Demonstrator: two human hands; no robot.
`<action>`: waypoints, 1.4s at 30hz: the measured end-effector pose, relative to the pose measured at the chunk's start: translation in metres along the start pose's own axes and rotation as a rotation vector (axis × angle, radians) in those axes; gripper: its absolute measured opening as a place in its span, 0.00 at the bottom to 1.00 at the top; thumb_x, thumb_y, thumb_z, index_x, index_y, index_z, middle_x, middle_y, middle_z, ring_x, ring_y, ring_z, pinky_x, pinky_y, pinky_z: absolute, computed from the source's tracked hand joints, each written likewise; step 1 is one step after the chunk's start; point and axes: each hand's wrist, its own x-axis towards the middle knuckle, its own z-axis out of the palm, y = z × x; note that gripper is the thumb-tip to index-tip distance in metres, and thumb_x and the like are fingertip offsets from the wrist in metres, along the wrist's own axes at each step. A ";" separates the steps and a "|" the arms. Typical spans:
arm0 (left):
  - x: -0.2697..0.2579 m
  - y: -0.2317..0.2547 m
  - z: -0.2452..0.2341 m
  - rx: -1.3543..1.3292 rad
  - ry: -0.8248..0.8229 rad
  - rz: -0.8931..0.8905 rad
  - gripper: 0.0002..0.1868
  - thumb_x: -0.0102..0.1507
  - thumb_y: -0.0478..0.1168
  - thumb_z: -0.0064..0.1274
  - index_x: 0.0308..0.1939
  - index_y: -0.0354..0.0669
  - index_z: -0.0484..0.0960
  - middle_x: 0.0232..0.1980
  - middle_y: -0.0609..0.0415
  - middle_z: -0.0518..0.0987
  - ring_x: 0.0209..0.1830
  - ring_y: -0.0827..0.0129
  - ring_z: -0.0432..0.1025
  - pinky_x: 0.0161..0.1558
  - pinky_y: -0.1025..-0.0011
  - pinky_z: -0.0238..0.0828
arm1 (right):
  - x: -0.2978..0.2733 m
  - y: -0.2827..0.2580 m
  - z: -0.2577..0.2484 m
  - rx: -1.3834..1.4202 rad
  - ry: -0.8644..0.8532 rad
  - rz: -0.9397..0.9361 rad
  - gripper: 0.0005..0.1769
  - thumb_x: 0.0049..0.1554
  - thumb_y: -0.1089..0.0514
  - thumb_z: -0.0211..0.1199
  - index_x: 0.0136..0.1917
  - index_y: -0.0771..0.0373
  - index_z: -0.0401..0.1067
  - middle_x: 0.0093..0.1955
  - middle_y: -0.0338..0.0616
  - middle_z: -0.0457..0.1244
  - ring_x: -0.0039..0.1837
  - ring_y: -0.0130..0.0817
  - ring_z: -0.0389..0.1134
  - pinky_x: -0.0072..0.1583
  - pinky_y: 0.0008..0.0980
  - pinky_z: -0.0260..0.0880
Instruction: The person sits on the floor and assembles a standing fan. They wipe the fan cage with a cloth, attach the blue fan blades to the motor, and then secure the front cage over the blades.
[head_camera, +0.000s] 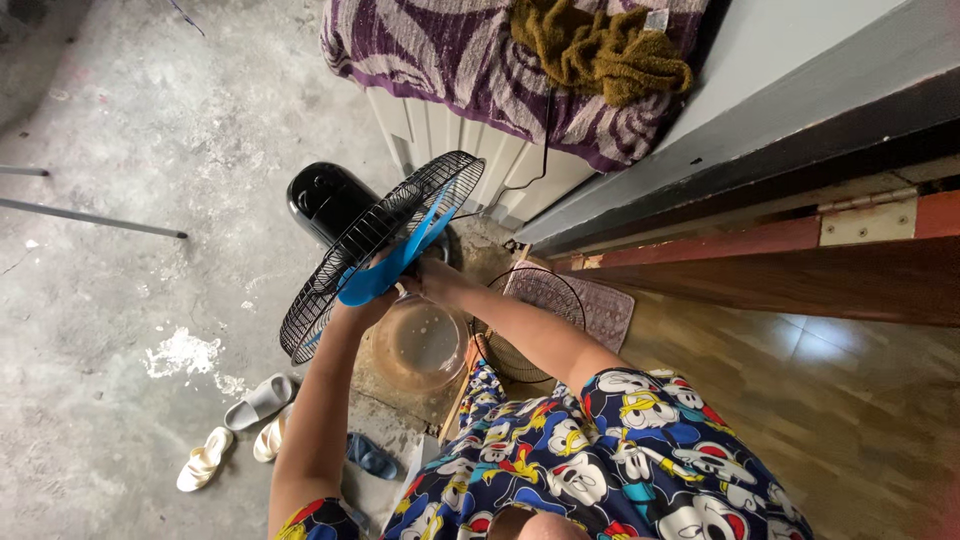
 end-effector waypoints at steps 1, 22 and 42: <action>0.001 -0.001 -0.002 -0.031 0.023 0.043 0.41 0.54 0.34 0.59 0.72 0.54 0.66 0.52 0.42 0.81 0.47 0.48 0.78 0.46 0.56 0.75 | 0.002 -0.002 -0.001 0.000 -0.023 0.105 0.12 0.64 0.54 0.59 0.52 0.65 0.74 0.42 0.54 0.68 0.47 0.44 0.71 0.49 0.43 0.71; -0.147 0.008 0.097 -0.185 0.840 -0.049 0.39 0.68 0.27 0.58 0.78 0.46 0.57 0.76 0.41 0.65 0.78 0.53 0.63 0.77 0.53 0.61 | -0.115 0.042 -0.024 -0.191 -0.128 0.367 0.24 0.62 0.37 0.54 0.55 0.58 0.72 0.49 0.50 0.71 0.50 0.49 0.74 0.53 0.45 0.72; -0.255 -0.084 0.436 -1.167 0.719 -0.890 0.44 0.64 0.27 0.51 0.78 0.54 0.46 0.68 0.46 0.63 0.57 0.59 0.68 0.53 0.63 0.71 | -0.450 0.207 0.106 -0.081 -0.043 0.669 0.16 0.56 0.58 0.63 0.57 0.64 0.72 0.55 0.56 0.67 0.60 0.55 0.67 0.61 0.47 0.67</action>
